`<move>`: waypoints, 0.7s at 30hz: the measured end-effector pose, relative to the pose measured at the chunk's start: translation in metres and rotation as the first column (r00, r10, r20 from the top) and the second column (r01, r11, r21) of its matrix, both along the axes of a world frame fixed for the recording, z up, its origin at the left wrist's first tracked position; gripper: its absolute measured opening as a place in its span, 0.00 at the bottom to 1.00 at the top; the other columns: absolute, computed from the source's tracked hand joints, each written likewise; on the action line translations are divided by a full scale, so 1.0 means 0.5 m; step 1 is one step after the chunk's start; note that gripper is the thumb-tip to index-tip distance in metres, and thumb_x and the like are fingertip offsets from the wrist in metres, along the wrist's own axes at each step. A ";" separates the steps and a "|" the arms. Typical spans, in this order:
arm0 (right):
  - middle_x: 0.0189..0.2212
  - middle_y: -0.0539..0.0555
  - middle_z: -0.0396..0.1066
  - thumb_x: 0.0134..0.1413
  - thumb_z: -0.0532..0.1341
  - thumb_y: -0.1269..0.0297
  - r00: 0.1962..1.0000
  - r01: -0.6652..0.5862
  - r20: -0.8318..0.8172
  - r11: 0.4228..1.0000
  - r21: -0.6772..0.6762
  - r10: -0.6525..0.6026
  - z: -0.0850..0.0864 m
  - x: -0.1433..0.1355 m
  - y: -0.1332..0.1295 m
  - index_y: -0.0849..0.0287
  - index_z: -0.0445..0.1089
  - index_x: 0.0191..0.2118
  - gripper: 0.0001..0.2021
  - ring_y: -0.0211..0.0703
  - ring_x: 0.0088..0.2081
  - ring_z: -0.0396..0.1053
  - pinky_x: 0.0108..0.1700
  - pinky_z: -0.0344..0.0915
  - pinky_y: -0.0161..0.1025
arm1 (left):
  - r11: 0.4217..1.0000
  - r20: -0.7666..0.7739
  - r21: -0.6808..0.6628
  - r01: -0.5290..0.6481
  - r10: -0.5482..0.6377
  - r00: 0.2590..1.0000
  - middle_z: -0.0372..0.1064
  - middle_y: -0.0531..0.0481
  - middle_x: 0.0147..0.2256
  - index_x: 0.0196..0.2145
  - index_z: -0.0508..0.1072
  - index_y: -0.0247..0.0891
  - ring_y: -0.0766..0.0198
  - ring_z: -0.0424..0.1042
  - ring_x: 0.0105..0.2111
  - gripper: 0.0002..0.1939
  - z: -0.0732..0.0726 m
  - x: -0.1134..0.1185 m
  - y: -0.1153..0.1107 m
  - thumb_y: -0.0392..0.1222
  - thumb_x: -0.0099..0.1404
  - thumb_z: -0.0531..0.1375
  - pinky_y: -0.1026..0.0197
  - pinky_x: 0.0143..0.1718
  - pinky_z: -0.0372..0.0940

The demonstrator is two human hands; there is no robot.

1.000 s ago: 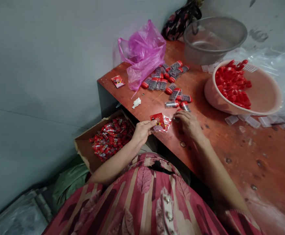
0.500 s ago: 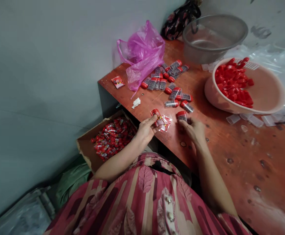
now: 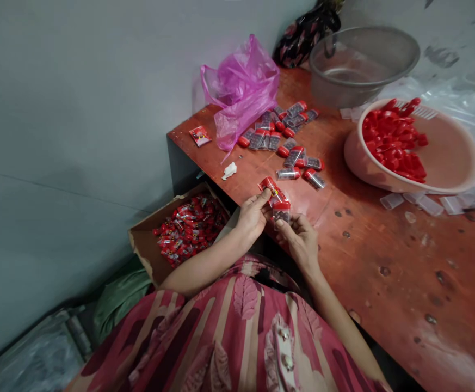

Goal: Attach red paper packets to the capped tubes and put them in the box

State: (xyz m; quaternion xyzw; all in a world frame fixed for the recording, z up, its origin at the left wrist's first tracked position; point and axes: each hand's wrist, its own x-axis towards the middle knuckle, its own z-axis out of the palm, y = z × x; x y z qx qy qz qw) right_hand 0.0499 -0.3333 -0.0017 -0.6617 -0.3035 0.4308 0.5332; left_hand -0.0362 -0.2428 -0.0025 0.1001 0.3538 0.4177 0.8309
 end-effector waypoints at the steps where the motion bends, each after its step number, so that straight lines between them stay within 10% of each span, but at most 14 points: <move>1: 0.21 0.44 0.67 0.47 0.65 0.57 1.000 -0.007 -0.009 1.000 0.002 0.007 -0.001 0.002 0.001 0.58 0.67 0.35 0.12 0.32 0.18 0.63 0.19 0.61 0.30 | 1.000 -0.003 0.014 0.004 -0.004 1.000 0.70 0.53 0.24 0.26 0.68 0.33 0.70 0.69 0.24 0.17 0.002 0.002 -0.001 0.44 0.46 0.70 0.66 0.29 0.63; 13: 0.23 0.45 0.69 0.48 0.65 0.58 0.998 0.012 0.056 0.996 0.089 -0.017 -0.016 0.008 0.007 0.57 0.66 0.34 0.11 0.33 0.19 0.63 0.20 0.63 0.32 | 0.946 -0.125 0.200 0.256 -0.235 0.964 0.72 0.51 0.26 0.30 0.73 0.32 0.69 0.69 0.24 0.19 0.002 -0.006 0.009 0.44 0.43 0.71 0.64 0.30 0.64; 21: 0.14 0.43 0.65 0.48 0.64 0.56 0.983 -0.016 -0.180 0.998 0.056 0.026 -0.016 0.019 0.014 0.57 0.66 0.30 0.11 0.31 0.13 0.57 0.15 0.55 0.29 | 0.893 -0.231 0.240 0.382 -0.329 0.916 0.72 0.49 0.24 0.26 0.75 0.30 0.68 0.68 0.23 0.15 -0.001 -0.009 0.016 0.45 0.46 0.69 0.62 0.29 0.65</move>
